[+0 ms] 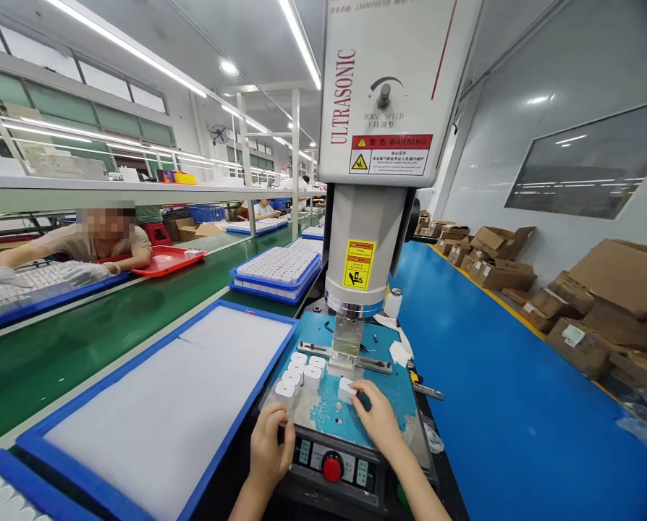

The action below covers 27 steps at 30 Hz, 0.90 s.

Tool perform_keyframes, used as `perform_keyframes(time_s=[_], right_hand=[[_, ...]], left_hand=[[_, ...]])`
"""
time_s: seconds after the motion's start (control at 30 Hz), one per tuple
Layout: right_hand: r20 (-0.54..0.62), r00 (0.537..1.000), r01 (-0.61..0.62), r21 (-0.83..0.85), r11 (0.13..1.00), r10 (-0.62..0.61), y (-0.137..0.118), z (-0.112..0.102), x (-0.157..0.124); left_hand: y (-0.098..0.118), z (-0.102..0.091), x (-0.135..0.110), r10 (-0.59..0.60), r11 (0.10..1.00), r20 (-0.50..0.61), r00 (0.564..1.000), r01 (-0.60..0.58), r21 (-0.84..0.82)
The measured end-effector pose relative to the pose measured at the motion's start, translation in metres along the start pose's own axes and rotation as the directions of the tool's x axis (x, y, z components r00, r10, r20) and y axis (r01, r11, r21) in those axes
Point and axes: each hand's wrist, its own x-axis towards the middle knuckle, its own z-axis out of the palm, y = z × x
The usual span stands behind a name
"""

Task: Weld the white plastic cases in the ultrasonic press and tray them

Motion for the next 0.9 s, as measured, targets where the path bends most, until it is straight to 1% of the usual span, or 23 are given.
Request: perform_keyframes(time_s=[0.03, 0.1, 0.17, 0.23, 0.3, 0.33, 0.4, 0.5, 0.57, 0.67, 0.77, 0.83, 0.9], right_hand=[[-0.029, 0.999, -0.013, 0.035, 0.999, 0.014, 0.002, -0.001, -0.001], [-0.119, 0.991, -0.050, 0.107, 0.993, 0.062, 0.008, -0.005, -0.006], [-0.203, 0.965, -0.120, 0.215, 0.969, 0.164, 0.017, -0.010, -0.012], [-0.246, 0.926, -0.185, 0.368, 0.911, 0.287, 0.027, -0.015, -0.016], [-0.271, 0.883, -0.205, 0.511, 0.835, 0.383, 0.036, -0.018, -0.017], [-0.283, 0.866, -0.199, 0.562, 0.803, 0.412, 0.040, -0.018, -0.016], [-0.299, 0.849, -0.179, 0.614, 0.769, 0.436, 0.043, -0.018, -0.015], [-0.294, 0.851, -0.169, 0.632, 0.757, 0.436, 0.042, -0.015, -0.013], [-0.295, 0.846, -0.173, 0.637, 0.751, 0.445, 0.040, -0.013, -0.013], [-0.294, 0.839, -0.195, 0.624, 0.756, 0.459, 0.040, -0.012, -0.013], [-0.308, 0.840, -0.231, 0.544, 0.807, 0.448, 0.040, -0.015, -0.005], [-0.334, 0.861, -0.221, 0.431, 0.875, 0.382, 0.040, -0.019, 0.007], [-0.339, 0.895, -0.186, 0.308, 0.933, 0.290, 0.039, -0.024, 0.024]], left_hand=[[0.007, 0.002, 0.008, 0.013, 1.000, 0.036, 0.999, -0.013, 0.010], [0.022, 0.010, 0.026, -0.006, 0.999, 0.147, 0.989, 0.001, 0.033], [0.038, 0.022, 0.044, -0.055, 0.997, 0.288, 0.956, 0.034, 0.076], [0.052, 0.040, 0.058, -0.098, 0.986, 0.401, 0.911, 0.036, 0.161], [0.061, 0.061, 0.067, -0.142, 0.960, 0.467, 0.873, 0.007, 0.280], [0.064, 0.072, 0.069, -0.164, 0.941, 0.491, 0.856, -0.014, 0.338], [0.069, 0.092, 0.072, -0.202, 0.905, 0.539, 0.818, -0.055, 0.422], [0.071, 0.119, 0.078, -0.252, 0.872, 0.601, 0.758, -0.091, 0.481], [0.070, 0.132, 0.084, -0.278, 0.854, 0.613, 0.740, -0.101, 0.510], [0.066, 0.145, 0.093, -0.289, 0.843, 0.613, 0.736, -0.107, 0.527], [0.060, 0.150, 0.099, -0.284, 0.845, 0.611, 0.739, -0.109, 0.524], [0.056, 0.149, 0.101, -0.284, 0.846, 0.601, 0.747, -0.100, 0.524], [0.054, 0.147, 0.102, -0.284, 0.849, 0.584, 0.760, -0.084, 0.521]])
